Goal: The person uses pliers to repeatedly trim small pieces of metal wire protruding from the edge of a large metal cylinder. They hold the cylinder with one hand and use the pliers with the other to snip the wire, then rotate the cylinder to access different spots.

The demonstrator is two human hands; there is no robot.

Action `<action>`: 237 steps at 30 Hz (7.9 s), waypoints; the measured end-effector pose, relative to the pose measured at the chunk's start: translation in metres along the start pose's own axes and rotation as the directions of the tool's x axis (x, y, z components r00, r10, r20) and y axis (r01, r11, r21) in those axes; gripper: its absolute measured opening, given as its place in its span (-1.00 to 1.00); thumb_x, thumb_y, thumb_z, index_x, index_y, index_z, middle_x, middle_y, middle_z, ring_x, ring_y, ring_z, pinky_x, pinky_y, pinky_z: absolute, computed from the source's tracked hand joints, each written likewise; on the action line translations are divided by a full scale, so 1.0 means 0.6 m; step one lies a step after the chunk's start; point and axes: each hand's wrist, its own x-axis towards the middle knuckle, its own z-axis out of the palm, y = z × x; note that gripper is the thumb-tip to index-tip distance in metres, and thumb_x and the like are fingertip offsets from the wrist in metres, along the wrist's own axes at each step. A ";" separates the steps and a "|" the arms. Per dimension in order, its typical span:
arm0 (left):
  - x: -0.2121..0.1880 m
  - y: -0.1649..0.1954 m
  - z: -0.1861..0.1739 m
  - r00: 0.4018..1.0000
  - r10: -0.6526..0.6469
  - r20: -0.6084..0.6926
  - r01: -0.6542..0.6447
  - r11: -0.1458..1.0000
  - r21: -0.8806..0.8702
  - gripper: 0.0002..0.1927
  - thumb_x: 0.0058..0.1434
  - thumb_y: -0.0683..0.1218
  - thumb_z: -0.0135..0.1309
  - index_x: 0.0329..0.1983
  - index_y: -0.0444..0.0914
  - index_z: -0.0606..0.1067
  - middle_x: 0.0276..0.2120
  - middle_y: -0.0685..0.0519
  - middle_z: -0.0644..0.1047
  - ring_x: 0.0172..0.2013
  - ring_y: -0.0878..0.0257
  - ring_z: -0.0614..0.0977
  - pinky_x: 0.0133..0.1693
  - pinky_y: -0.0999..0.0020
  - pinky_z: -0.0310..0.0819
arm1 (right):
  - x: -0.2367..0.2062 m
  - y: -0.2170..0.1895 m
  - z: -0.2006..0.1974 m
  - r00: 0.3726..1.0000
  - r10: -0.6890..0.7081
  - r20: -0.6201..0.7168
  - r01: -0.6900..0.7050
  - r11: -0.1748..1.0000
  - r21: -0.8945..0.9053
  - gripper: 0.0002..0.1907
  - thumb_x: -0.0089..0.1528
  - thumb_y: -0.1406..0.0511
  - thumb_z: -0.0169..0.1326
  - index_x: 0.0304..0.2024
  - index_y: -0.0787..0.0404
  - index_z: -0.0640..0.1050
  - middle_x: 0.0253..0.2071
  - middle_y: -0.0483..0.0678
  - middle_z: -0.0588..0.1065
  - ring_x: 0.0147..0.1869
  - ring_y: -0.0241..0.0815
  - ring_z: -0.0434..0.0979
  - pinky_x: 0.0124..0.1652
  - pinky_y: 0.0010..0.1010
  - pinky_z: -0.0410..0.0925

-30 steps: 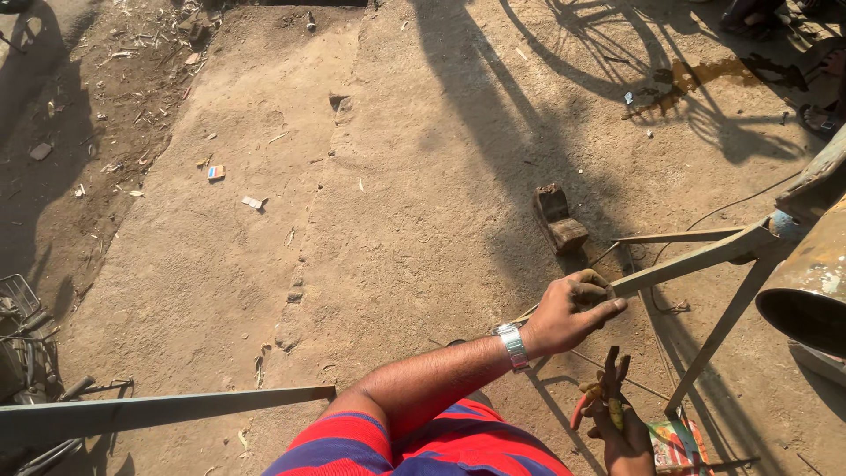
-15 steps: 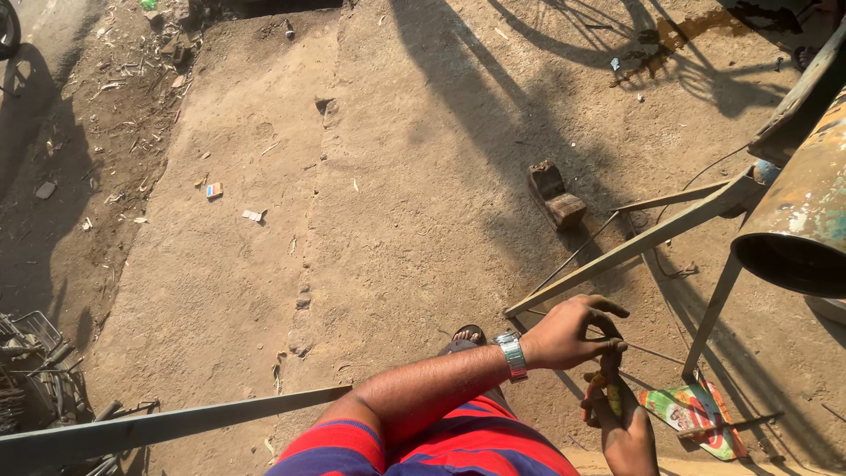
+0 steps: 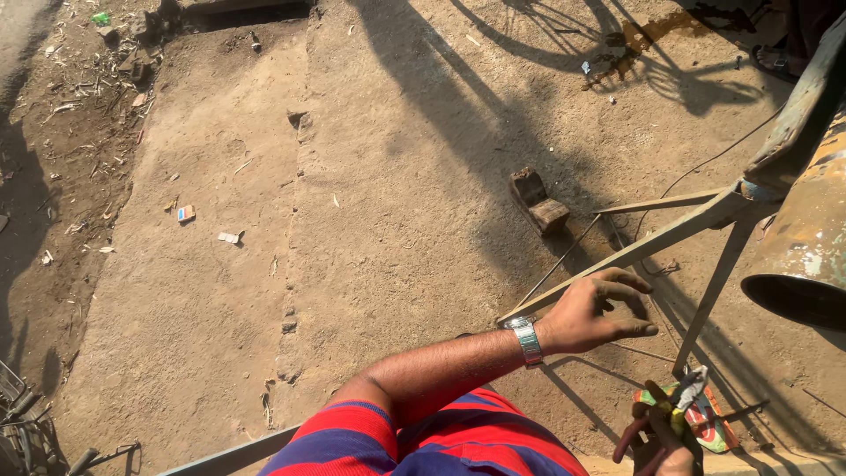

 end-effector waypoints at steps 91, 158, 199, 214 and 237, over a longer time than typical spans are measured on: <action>0.100 0.128 -0.010 0.928 -0.175 0.329 0.324 0.816 -0.478 -0.72 0.35 -0.06 0.15 -0.04 -0.38 0.58 -0.21 0.05 0.65 -0.17 0.39 0.61 -0.09 0.43 0.55 | -0.058 -0.161 0.145 0.855 -0.261 0.448 0.107 0.934 0.340 -0.84 0.30 0.27 0.11 -0.23 0.19 0.41 -0.52 -0.22 0.25 -0.58 -0.44 0.14 -0.60 -0.57 0.01; 0.026 0.120 -0.043 0.937 -0.132 0.324 0.147 0.989 -0.022 -0.79 0.24 -0.09 0.24 -0.19 -0.34 0.64 -0.36 0.04 0.67 -0.40 0.37 0.63 -0.34 0.45 0.54 | -0.085 -0.012 0.072 0.845 -0.525 0.099 0.364 0.431 -0.825 -0.57 0.30 0.33 0.07 0.23 0.22 0.42 0.01 0.19 0.58 0.06 0.15 0.62 -0.02 -0.14 0.48; 0.051 0.132 -0.041 0.961 -0.062 0.271 0.181 0.879 -0.441 -0.71 0.34 -0.15 0.20 0.06 -0.41 0.59 -0.16 0.05 0.64 -0.15 0.39 0.64 -0.12 0.46 0.59 | -0.041 -0.157 0.115 0.932 -0.218 0.290 0.146 0.957 0.250 -0.63 0.28 0.12 0.14 -0.02 0.25 0.53 -0.31 -0.09 0.53 -0.28 -0.27 0.58 -0.37 -0.43 0.46; 0.054 0.131 -0.031 0.970 -0.091 0.227 0.156 0.944 -0.291 -0.66 0.30 -0.09 0.16 0.03 -0.42 0.58 -0.03 -0.02 0.60 -0.17 0.31 0.67 -0.18 0.39 0.62 | -0.066 -0.171 0.165 0.928 -0.199 0.314 0.119 0.960 0.255 -0.71 0.28 0.09 0.15 -0.28 0.10 0.40 -0.52 -0.18 0.25 -0.57 -0.38 0.18 -0.62 -0.53 0.02; 0.063 0.088 0.004 0.960 -0.050 0.274 0.186 0.849 -0.495 -0.77 0.36 -0.17 0.14 0.01 -0.40 0.57 -0.16 0.01 0.66 -0.15 0.37 0.65 -0.07 0.43 0.59 | -0.030 -0.047 0.075 0.899 -0.395 0.188 0.437 0.830 -0.347 -0.72 0.38 0.21 -0.05 -0.21 0.29 0.55 -0.58 -0.11 0.40 -0.58 -0.31 0.34 -0.55 -0.43 0.23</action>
